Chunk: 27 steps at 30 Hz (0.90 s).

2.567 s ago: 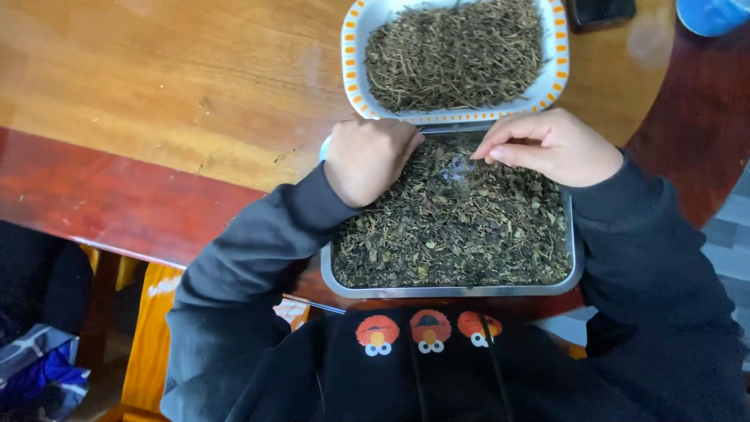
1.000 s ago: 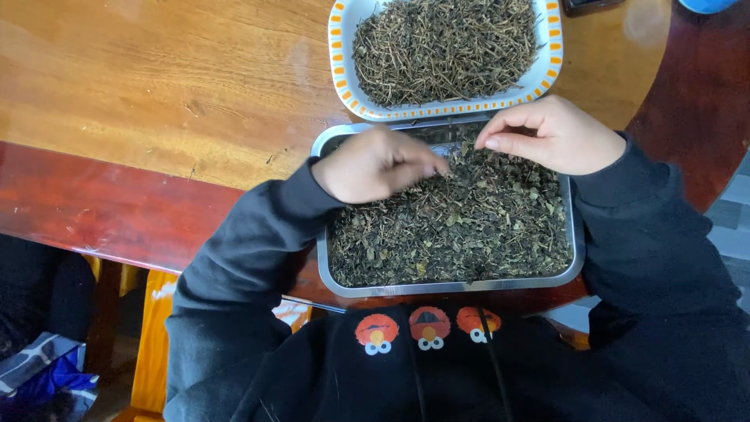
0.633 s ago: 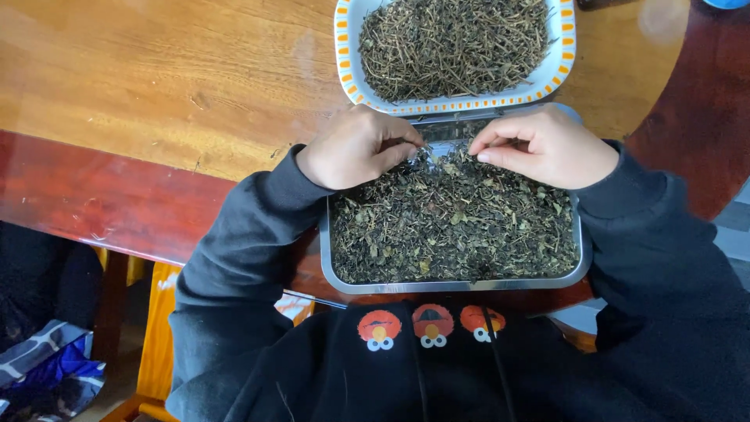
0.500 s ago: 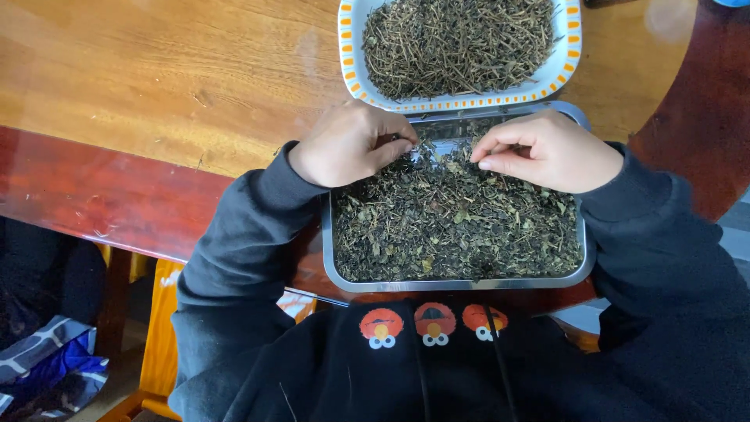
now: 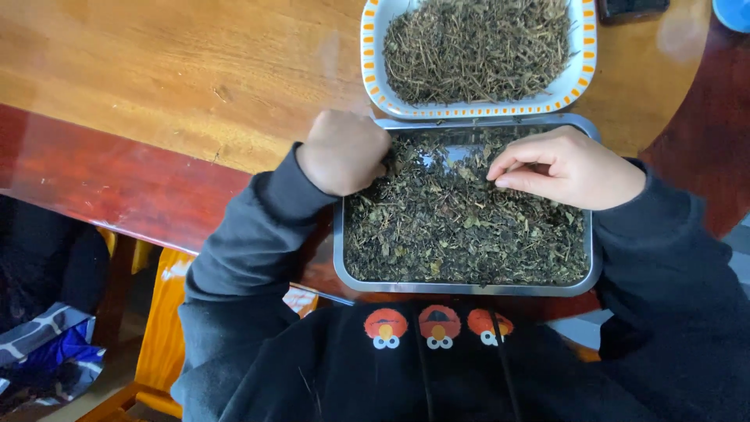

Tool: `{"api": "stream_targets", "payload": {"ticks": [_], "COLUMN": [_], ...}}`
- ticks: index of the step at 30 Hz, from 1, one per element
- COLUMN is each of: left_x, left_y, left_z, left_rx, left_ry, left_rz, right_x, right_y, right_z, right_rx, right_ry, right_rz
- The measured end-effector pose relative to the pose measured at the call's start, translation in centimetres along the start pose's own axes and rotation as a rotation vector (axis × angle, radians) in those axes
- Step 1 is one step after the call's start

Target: Sorting through dried tea leaves to remove stems and impurities by hand.

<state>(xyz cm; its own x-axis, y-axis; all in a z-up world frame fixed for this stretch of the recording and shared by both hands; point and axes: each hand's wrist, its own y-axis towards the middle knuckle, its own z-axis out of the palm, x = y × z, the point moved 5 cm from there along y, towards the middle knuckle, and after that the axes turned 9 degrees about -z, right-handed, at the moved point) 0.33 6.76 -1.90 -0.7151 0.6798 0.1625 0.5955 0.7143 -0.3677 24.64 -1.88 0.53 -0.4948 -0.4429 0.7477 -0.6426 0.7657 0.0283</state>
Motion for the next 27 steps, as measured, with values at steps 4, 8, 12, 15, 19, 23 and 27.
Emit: {"api": "stream_targets", "payload": {"ticks": [4, 8, 12, 15, 19, 23, 27], "left_x": [-0.9, -0.9, -1.9, -2.1, -2.8, -3.0, -3.2], "left_y": [0.9, 0.4, -1.9, -2.4, -2.0, -0.3, -0.2], "left_z": [2.8, -0.1, -3.9, -5.1, -4.2, -2.6, -2.7], "left_rx": [-0.251, -0.095, 0.016, 0.045, 0.096, 0.15, 0.25], "left_ry": [0.033, -0.228, -0.7, -1.056, -1.315, -1.527, -1.768], "left_rz": [0.063, 0.181, 0.366, 0.618, 0.755, 0.848, 0.777], "right_x": [1.1, 1.8, 2.3, 2.1, 1.2, 0.2, 1.5], "right_y": [-0.1, 0.7, 0.9, 1.0, 0.6, 0.5, 1.1], "right_z": [0.4, 1.1, 2.6, 3.2, 3.4, 2.2, 1.1], "right_rx": [-0.011, 0.041, 0.069, 0.104, 0.118, 0.066, 0.038], "right_ry": [-0.06, -0.07, -0.202, -0.285, -0.205, -0.125, 0.002], "right_rz": [-0.065, -0.13, -0.103, -0.088, -0.053, -0.085, -0.102]}}
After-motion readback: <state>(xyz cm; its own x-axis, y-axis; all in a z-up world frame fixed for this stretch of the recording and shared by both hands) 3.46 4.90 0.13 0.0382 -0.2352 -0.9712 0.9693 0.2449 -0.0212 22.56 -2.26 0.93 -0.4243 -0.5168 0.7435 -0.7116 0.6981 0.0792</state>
